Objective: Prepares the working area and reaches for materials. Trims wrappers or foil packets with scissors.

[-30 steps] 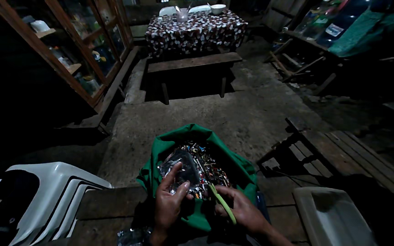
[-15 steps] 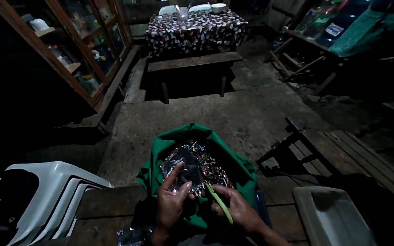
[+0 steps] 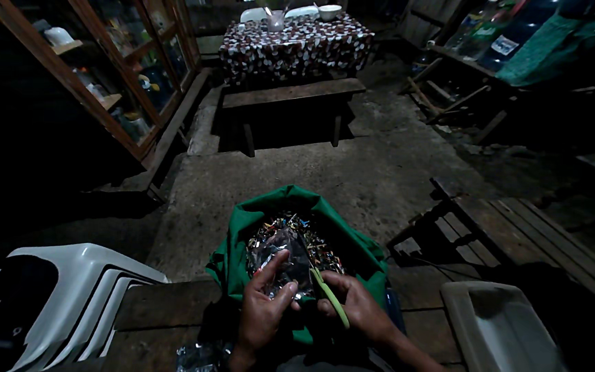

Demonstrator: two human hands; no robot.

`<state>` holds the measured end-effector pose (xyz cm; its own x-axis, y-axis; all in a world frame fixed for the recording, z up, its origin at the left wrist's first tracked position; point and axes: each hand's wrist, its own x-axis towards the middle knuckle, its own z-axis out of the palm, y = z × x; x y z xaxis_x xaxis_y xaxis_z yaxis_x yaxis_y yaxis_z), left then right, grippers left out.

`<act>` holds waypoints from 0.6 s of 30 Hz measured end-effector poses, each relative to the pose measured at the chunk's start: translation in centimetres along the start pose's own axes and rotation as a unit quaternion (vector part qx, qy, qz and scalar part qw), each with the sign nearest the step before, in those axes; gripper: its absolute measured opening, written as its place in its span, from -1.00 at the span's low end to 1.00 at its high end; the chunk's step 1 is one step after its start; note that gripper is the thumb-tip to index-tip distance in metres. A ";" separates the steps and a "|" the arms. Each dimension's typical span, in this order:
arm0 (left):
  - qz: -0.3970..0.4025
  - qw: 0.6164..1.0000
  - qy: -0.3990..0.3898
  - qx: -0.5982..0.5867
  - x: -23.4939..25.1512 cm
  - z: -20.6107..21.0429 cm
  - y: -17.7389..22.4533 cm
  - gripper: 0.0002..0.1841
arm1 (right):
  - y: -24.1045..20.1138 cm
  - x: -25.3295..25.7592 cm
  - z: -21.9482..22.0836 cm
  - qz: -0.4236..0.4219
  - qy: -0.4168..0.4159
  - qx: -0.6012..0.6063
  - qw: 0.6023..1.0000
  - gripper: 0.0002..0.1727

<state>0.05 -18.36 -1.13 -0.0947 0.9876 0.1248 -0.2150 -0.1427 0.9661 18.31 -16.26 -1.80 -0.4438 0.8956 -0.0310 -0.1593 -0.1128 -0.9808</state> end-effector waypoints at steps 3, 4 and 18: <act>-0.005 1.000 0.000 -0.007 0.0 0.0 0.0 -0.46 | 0.4 0.0 0.0 -0.008 0.003 0.009 1.000 -0.54; -0.007 1.000 0.001 -0.007 -0.1 0.0 0.0 -0.46 | 0.5 0.0 0.0 -0.002 0.007 0.009 1.000 -0.56; -0.042 0.998 -0.045 0.005 -0.1 -0.9 0.3 -0.46 | 0.2 0.3 -0.8 -0.002 0.012 -0.002 1.000 -0.54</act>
<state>-0.91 -18.61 -1.06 0.0106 0.9980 0.0619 -0.2083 -0.0584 0.9763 18.87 -15.62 -2.20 -0.4215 0.9063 -0.0307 -0.1573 -0.1064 -0.9818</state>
